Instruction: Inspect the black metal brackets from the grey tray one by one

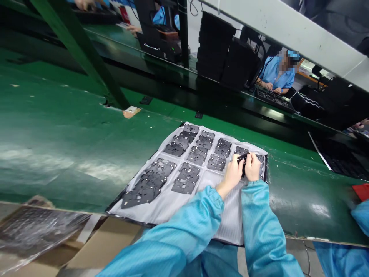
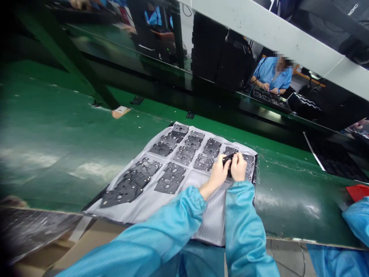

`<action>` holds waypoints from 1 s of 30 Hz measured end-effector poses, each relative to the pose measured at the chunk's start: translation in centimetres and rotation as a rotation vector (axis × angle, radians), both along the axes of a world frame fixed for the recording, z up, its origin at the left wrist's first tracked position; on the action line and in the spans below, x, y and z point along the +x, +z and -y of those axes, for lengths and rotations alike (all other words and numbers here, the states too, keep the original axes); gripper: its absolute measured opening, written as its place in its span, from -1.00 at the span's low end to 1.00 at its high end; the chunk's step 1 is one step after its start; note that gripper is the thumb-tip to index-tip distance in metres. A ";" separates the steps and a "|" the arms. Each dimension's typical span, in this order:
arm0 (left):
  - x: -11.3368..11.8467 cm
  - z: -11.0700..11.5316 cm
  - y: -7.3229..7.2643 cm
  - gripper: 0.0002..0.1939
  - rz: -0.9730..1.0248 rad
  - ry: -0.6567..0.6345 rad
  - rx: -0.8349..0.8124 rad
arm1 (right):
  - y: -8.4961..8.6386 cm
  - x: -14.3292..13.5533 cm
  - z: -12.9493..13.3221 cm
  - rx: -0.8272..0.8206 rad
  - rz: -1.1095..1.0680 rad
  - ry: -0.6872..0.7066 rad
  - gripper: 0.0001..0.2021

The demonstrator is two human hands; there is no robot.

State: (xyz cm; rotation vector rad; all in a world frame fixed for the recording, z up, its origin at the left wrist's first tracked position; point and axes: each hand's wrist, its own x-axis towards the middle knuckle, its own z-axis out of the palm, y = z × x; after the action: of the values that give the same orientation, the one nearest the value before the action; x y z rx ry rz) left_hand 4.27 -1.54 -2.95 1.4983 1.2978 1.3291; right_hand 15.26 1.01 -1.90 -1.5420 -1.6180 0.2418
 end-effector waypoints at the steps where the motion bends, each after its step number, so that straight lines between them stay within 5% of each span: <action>1: -0.1 0.0 0.1 -0.83 -0.006 0.005 0.005 | 0.0 0.0 0.0 0.000 0.004 0.003 -0.71; 6: -0.5 0.3 0.6 -0.77 -0.021 0.002 0.003 | 0.1 0.2 0.2 0.001 -0.069 -0.002 -0.74; 11: -0.6 0.3 0.9 -0.77 0.023 0.049 0.013 | 0.2 0.2 0.1 0.069 -0.387 -0.029 -0.73; 16: -0.5 -0.5 0.5 -0.80 0.215 0.058 -0.056 | 0.4 0.0 -0.6 -0.068 -0.716 0.159 -0.70; 30: -0.3 -0.8 0.6 -0.80 0.414 -0.070 -0.158 | 0.2 -0.4 -0.5 -0.077 -0.822 0.115 -0.79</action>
State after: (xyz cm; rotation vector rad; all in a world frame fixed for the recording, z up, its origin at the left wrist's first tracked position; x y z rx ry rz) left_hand 3.95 -0.70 -2.38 1.0797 1.0455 1.3675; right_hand 14.88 1.48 -1.71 -1.1627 -1.0368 0.8810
